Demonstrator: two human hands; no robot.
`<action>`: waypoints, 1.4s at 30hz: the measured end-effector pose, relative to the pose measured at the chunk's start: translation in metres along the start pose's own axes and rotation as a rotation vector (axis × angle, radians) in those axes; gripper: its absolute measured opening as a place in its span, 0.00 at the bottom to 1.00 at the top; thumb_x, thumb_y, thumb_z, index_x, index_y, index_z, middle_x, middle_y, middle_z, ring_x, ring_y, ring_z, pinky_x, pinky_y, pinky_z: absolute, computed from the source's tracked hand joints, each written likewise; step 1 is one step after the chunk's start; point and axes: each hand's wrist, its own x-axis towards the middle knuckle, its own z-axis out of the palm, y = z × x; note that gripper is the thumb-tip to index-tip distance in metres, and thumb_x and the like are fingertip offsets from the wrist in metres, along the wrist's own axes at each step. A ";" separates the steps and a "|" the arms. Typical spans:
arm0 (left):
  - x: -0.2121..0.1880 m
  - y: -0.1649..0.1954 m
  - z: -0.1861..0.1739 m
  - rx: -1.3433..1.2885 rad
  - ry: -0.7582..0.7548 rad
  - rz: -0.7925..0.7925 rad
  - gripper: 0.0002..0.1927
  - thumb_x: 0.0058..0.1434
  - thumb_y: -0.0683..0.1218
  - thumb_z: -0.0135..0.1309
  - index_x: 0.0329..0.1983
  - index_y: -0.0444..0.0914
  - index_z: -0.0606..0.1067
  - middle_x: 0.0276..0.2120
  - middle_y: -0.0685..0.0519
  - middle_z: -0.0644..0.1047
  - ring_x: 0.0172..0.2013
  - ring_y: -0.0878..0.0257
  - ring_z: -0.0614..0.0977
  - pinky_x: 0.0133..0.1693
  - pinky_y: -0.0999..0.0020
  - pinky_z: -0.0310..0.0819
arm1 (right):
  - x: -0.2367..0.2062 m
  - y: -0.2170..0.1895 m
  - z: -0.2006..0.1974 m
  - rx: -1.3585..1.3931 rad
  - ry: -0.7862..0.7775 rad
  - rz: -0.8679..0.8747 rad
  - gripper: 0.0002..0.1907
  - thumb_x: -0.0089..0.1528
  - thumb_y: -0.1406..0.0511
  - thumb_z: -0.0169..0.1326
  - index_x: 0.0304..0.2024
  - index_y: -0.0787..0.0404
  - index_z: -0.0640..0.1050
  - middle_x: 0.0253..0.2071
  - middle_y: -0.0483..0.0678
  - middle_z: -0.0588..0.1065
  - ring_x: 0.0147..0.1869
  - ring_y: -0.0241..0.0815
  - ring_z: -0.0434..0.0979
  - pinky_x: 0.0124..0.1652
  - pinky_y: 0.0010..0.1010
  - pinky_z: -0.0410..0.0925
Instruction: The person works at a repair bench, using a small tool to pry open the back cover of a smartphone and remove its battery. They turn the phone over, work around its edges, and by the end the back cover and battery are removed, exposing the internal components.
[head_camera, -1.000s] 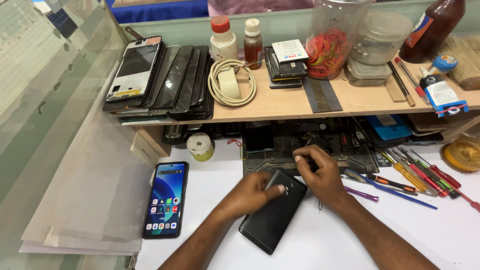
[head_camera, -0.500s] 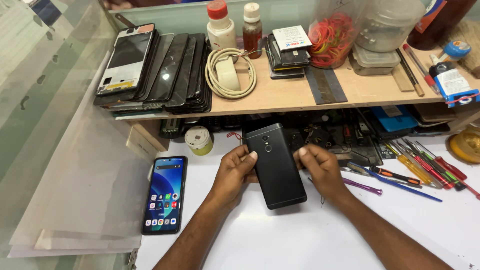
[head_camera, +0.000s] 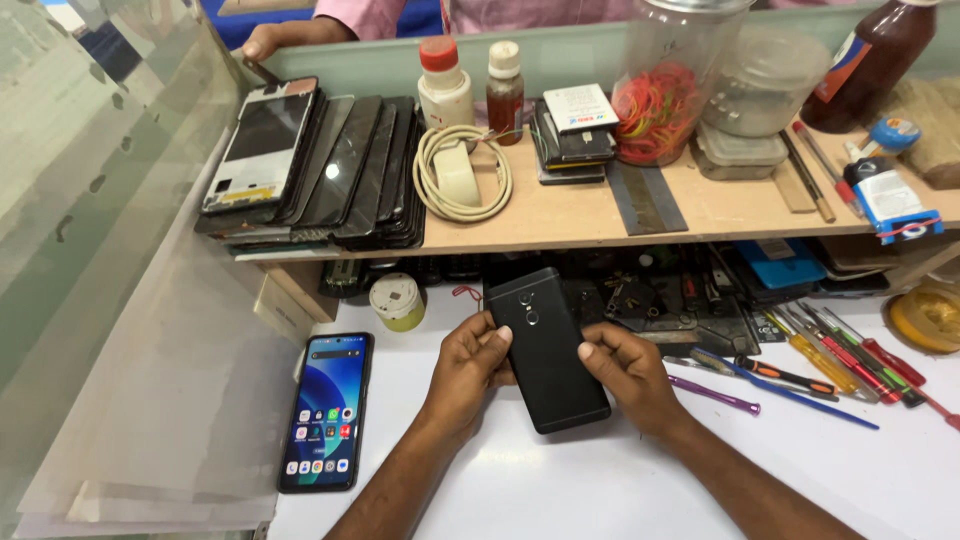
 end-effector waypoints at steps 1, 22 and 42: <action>-0.002 0.000 0.003 0.006 0.019 -0.014 0.13 0.70 0.43 0.45 0.53 0.31 0.74 0.36 0.50 0.82 0.34 0.65 0.84 0.37 0.69 0.83 | -0.002 -0.001 0.000 -0.016 0.007 0.010 0.12 0.68 0.63 0.54 0.46 0.66 0.80 0.27 0.43 0.74 0.28 0.27 0.69 0.28 0.20 0.64; -0.012 0.010 0.007 0.257 -0.051 0.142 0.30 0.55 0.46 0.65 0.58 0.29 0.71 0.38 0.49 0.79 0.38 0.67 0.81 0.42 0.72 0.82 | -0.009 -0.020 0.030 -0.143 -0.123 -0.318 0.26 0.63 0.59 0.62 0.58 0.67 0.75 0.38 0.46 0.76 0.37 0.34 0.74 0.36 0.27 0.72; -0.010 0.016 0.001 0.043 -0.046 0.226 0.41 0.59 0.39 0.58 0.74 0.31 0.55 0.57 0.40 0.74 0.54 0.59 0.80 0.55 0.64 0.79 | 0.000 -0.029 0.028 0.036 -0.192 0.054 0.49 0.55 0.56 0.61 0.73 0.61 0.55 0.60 0.57 0.67 0.66 0.49 0.67 0.64 0.42 0.63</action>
